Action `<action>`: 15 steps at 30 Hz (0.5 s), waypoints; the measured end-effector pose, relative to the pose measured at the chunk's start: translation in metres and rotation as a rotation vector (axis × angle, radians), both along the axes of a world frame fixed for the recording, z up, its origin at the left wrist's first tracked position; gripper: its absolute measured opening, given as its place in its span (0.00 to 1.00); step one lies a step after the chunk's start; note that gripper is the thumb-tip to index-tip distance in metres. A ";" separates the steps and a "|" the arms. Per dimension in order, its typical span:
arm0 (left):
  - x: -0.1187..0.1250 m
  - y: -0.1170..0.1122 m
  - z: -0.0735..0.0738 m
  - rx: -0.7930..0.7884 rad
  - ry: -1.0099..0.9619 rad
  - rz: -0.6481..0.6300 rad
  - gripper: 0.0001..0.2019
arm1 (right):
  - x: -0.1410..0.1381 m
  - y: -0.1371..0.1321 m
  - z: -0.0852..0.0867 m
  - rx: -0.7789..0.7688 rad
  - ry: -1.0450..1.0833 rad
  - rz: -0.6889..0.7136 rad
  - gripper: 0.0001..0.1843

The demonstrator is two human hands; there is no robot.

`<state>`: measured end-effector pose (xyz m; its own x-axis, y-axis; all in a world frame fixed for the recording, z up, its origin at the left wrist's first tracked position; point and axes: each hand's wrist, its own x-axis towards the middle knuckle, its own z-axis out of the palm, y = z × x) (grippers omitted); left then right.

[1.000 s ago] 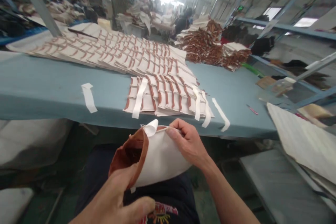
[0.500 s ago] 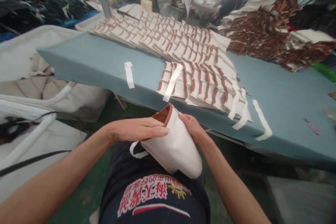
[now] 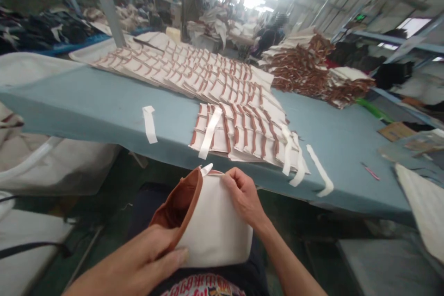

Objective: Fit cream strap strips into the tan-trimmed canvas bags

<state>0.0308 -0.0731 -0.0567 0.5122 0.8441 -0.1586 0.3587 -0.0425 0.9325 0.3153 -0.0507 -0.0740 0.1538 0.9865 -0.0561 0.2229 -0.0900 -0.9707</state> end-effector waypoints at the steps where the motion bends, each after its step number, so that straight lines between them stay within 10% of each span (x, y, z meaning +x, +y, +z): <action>1: -0.003 -0.001 -0.005 0.006 0.015 -0.065 0.12 | 0.000 -0.001 0.008 0.024 -0.021 0.002 0.25; 9: 0.002 0.019 0.008 -0.186 -0.070 -0.230 0.16 | 0.005 -0.003 0.051 -0.029 -0.298 0.374 0.13; 15: -0.008 0.022 -0.021 -0.148 -0.021 -0.050 0.10 | 0.014 0.007 0.041 0.038 -0.547 0.722 0.12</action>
